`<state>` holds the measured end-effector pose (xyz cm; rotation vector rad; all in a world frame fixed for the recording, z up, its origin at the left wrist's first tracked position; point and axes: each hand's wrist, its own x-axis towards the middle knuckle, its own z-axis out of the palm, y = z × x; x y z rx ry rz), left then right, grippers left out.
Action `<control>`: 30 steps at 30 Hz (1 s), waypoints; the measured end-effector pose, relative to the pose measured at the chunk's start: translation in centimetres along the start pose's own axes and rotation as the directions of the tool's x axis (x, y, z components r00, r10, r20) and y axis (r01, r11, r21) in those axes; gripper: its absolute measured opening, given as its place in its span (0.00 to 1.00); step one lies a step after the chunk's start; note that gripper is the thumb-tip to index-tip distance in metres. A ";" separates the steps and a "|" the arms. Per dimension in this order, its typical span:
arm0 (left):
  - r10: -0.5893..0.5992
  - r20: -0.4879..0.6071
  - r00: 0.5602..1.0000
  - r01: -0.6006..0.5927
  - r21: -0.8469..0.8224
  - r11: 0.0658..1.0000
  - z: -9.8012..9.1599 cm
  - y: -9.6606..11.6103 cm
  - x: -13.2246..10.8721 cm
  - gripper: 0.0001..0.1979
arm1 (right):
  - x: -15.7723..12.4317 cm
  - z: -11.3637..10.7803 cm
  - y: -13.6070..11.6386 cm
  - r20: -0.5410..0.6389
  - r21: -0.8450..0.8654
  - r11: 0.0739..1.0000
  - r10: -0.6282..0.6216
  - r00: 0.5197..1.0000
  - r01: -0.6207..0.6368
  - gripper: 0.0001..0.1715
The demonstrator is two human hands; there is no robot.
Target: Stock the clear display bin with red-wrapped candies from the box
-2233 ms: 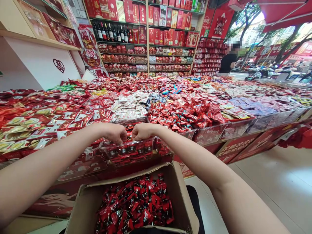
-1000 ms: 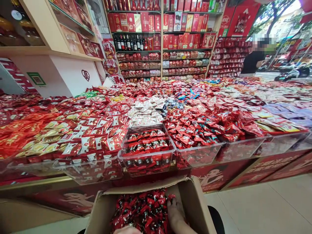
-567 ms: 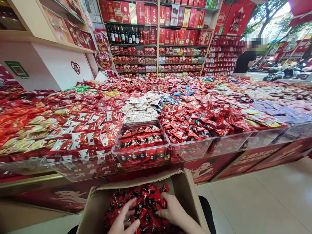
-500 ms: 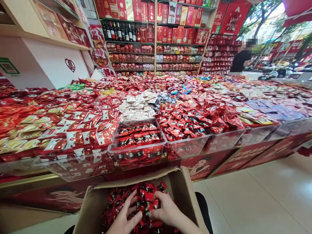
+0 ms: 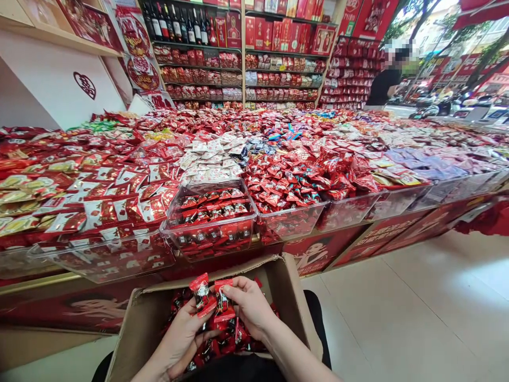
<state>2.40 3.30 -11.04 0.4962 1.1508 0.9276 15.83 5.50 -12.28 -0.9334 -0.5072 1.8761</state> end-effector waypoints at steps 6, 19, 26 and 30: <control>0.086 -0.039 0.996 -0.082 0.089 0.993 -0.3 0.6 0.1 0.30 | -0.2 0.2 -1.2 -0.030 -0.065 0.995 -0.074 0.997 0.072 0.16; 0.333 0.151 0.931 -0.365 0.463 0.808 0.3 1.4 -2.0 0.16 | -2.4 1.5 -4.4 0.163 -0.554 0.794 -0.193 0.968 0.251 0.12; 0.317 0.056 0.947 -0.316 0.334 0.888 0.7 2.8 -3.7 0.20 | -2.4 5.0 -17.4 0.422 -0.678 0.157 -0.716 0.556 0.718 0.09; 0.299 0.020 0.954 -0.288 0.338 0.896 0.1 2.4 -3.5 0.22 | 0.6 6.9 -20.6 0.587 -0.769 -0.133 -0.533 0.610 0.625 0.10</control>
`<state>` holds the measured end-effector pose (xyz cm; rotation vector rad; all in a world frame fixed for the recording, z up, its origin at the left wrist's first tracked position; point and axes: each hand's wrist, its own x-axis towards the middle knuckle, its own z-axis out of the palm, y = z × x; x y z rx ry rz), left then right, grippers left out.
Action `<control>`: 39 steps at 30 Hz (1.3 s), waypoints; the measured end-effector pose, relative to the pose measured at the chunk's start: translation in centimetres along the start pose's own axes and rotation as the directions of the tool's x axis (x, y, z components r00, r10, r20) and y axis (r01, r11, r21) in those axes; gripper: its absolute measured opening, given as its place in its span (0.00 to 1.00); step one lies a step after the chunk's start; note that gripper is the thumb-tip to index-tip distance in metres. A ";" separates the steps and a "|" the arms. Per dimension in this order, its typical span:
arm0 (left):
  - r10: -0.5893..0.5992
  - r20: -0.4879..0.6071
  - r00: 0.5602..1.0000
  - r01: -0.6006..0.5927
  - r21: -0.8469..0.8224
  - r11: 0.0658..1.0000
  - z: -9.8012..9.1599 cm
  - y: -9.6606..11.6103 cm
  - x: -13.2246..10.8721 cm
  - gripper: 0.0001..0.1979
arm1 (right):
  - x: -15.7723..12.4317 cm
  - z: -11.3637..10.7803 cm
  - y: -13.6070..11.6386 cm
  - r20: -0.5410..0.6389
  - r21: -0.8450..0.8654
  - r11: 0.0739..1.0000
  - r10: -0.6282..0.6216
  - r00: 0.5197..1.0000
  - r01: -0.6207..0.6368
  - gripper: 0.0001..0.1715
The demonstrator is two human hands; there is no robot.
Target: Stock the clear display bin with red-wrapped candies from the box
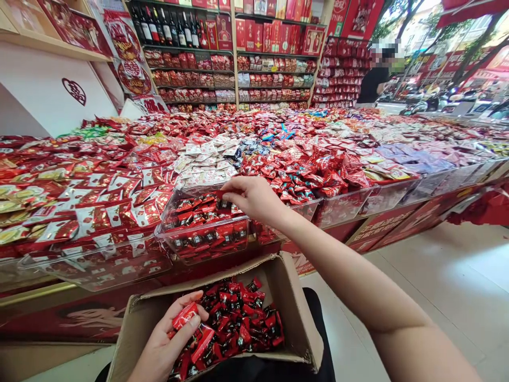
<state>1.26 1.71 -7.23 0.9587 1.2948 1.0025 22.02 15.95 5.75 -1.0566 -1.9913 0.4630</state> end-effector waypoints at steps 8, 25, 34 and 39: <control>0.045 -0.053 0.998 -0.041 0.060 0.997 -1.0 -0.9 0.2 0.22 | 2.7 1.5 1.6 0.501 -0.243 0.970 0.112 0.858 0.016 0.09; 0.022 0.060 0.998 -0.028 0.101 0.995 -1.1 -2.2 0.6 0.20 | 6.1 3.5 0.4 0.726 -0.157 0.986 0.074 0.684 0.060 0.13; -0.013 0.012 1.000 0.011 0.095 0.995 -1.4 -2.3 0.6 0.20 | 6.0 4.7 1.1 0.788 -0.164 0.985 0.104 0.607 0.045 0.11; -0.017 -0.070 0.997 0.020 0.055 0.998 -1.3 -2.3 0.9 0.21 | 5.3 3.7 1.0 0.754 -0.143 0.989 0.131 0.643 -0.034 0.08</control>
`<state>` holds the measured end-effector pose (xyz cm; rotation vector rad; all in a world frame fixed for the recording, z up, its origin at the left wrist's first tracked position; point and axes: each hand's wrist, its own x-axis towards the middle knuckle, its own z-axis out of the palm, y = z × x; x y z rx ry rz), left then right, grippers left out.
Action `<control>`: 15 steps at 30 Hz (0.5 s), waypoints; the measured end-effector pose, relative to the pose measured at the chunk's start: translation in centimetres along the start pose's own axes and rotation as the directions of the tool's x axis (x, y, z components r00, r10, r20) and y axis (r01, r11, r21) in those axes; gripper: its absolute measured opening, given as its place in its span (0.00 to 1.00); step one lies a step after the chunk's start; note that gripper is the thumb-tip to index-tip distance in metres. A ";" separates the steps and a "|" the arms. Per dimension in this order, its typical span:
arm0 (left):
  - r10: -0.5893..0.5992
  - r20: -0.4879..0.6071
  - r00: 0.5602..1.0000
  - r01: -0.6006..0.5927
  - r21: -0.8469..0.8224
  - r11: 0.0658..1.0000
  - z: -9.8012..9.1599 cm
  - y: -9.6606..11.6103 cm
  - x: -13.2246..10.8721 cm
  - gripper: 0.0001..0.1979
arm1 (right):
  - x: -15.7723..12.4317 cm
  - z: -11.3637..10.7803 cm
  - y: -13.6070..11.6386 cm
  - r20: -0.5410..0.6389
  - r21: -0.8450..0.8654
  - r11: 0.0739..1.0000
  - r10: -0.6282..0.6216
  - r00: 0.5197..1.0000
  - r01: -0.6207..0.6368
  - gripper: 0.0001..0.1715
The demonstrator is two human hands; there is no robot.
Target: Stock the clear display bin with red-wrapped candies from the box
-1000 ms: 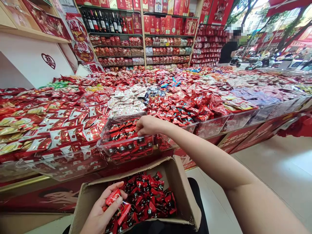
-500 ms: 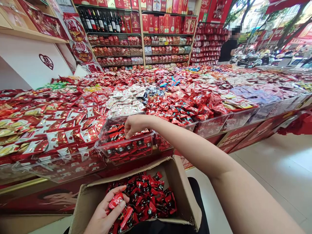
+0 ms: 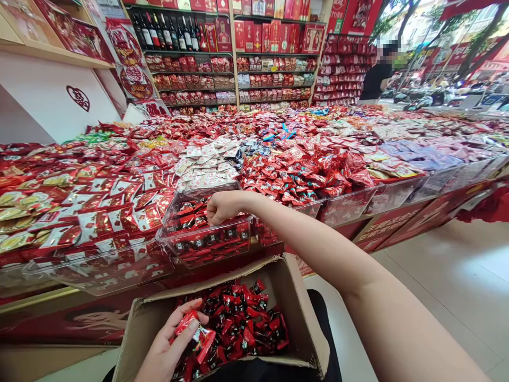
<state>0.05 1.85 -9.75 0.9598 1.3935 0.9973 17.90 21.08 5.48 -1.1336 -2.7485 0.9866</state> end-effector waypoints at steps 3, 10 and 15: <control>-0.065 0.006 0.998 0.065 -0.119 0.991 0.1 0.6 -0.1 0.23 | -0.4 0.0 0.0 -0.008 0.044 0.999 0.022 1.000 -0.022 0.06; -0.162 0.094 0.982 0.184 -0.306 0.934 0.2 3.3 -0.9 0.24 | -0.1 0.0 1.0 0.014 0.039 0.999 -0.028 1.000 0.027 0.08; -0.019 0.063 0.998 0.035 -0.267 0.963 0.6 5.9 -1.0 0.27 | -2.0 0.6 -0.6 -0.341 -0.035 0.998 -0.060 0.938 0.051 0.08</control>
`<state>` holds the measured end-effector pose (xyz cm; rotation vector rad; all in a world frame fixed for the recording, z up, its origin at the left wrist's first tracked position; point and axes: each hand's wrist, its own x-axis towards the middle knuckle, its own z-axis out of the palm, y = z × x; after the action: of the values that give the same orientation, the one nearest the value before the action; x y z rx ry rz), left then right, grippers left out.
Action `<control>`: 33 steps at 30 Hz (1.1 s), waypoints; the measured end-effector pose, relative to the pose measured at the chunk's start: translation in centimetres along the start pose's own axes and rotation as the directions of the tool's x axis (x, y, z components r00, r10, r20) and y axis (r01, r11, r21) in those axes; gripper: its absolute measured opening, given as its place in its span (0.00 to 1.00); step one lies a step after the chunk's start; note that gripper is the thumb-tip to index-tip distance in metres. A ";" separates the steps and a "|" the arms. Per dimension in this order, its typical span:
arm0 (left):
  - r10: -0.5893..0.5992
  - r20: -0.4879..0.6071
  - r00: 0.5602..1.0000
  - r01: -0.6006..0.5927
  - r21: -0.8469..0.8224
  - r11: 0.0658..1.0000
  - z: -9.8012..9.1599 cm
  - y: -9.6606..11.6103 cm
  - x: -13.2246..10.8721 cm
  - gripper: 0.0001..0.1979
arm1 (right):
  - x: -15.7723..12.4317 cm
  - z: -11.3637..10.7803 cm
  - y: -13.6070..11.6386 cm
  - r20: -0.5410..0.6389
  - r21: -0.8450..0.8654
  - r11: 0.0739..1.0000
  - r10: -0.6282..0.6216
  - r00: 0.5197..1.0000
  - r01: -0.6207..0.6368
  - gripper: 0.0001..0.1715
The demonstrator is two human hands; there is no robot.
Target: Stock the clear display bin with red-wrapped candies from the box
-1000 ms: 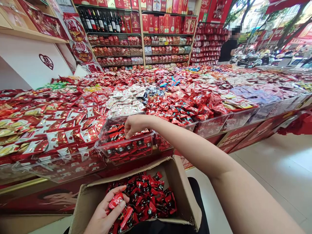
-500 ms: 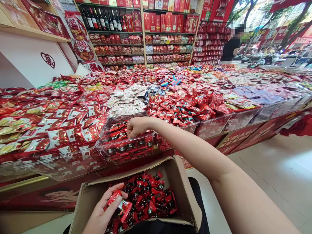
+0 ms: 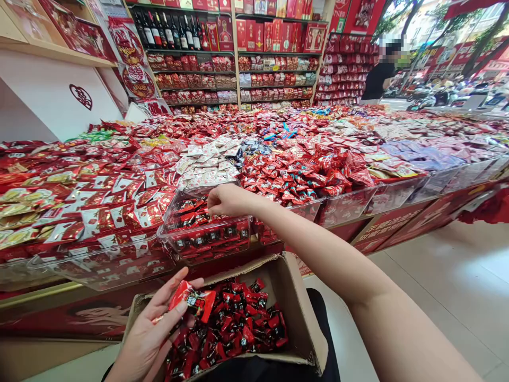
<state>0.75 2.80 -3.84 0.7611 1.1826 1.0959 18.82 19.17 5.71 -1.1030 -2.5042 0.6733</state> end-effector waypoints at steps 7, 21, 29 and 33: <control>0.065 -0.080 0.995 -0.068 -0.039 0.997 1.6 2.1 -0.1 0.28 | -7.5 4.7 -4.7 -0.032 0.167 0.934 -0.315 0.949 0.315 0.16; 0.352 -0.023 0.936 -0.332 0.280 0.901 2.8 2.1 -0.3 0.22 | -10.0 10.4 -4.3 -0.224 0.858 0.513 0.380 0.897 -0.004 0.12; 0.315 -0.022 0.949 -0.289 0.341 0.894 2.8 1.4 0.1 0.17 | -11.0 12.5 -3.1 -0.249 0.887 0.459 0.398 0.883 0.043 0.10; 0.377 0.212 0.902 -0.428 0.569 0.703 3.4 2.7 -0.2 0.13 | -11.8 10.3 -3.1 -0.307 0.702 0.703 0.155 0.939 0.113 0.18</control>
<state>3.29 3.69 -0.48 1.6206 1.3475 1.0180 19.82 5.48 -2.47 -0.8409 -1.6641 1.2046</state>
